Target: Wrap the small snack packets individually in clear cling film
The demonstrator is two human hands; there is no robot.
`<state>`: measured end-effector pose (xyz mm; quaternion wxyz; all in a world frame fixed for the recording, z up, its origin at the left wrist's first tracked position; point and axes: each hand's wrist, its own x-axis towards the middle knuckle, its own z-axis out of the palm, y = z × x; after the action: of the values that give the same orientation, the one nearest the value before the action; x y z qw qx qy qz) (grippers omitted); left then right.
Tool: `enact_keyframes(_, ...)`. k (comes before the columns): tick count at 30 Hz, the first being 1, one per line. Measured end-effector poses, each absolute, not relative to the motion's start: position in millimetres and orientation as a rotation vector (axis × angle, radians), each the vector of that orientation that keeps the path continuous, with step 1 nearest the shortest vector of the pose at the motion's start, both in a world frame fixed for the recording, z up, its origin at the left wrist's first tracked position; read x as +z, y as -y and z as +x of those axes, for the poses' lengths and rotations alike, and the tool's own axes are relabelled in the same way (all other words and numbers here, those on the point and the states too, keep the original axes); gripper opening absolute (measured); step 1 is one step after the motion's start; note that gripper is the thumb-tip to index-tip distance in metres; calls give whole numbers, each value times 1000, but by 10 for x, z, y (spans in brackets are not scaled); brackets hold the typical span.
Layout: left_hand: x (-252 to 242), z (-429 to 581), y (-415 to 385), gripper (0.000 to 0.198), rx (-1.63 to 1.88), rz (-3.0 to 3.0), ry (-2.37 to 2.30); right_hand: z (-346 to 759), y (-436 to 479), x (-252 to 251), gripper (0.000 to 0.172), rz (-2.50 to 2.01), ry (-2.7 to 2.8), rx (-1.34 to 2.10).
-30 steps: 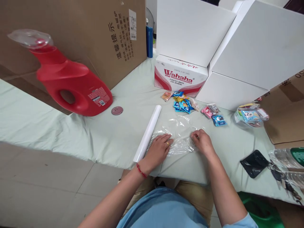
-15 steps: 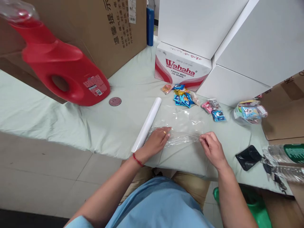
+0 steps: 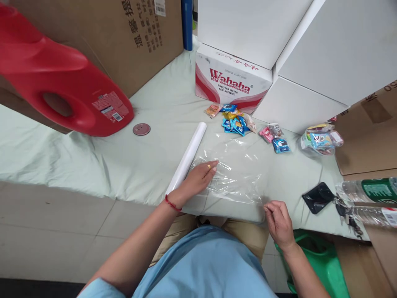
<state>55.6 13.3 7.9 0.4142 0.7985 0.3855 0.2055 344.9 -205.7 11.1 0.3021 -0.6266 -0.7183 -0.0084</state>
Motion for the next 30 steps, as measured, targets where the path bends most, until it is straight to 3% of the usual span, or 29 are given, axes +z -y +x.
enact_keyframes(10,-8,622,-32,38,703,2296,-935,3472,2306,-46,12,-1740,1838,13)
enact_keyframes(19,-32,649,78,41,351,2546,-1087,3556,2308,-39,13,-1800,1839,133)
enact_keyframes(25,-36,658,98,43,277,2544,-1092,3822,2102,498,21,-1873,2112,673)
enact_keyframes(27,-24,660,92,44,271,2539,-1080,3863,1910,743,25,-1952,2088,595)
enact_keyframes(30,20,668,100,43,280,2529,-1075,3724,1482,897,33,-1957,1918,216)
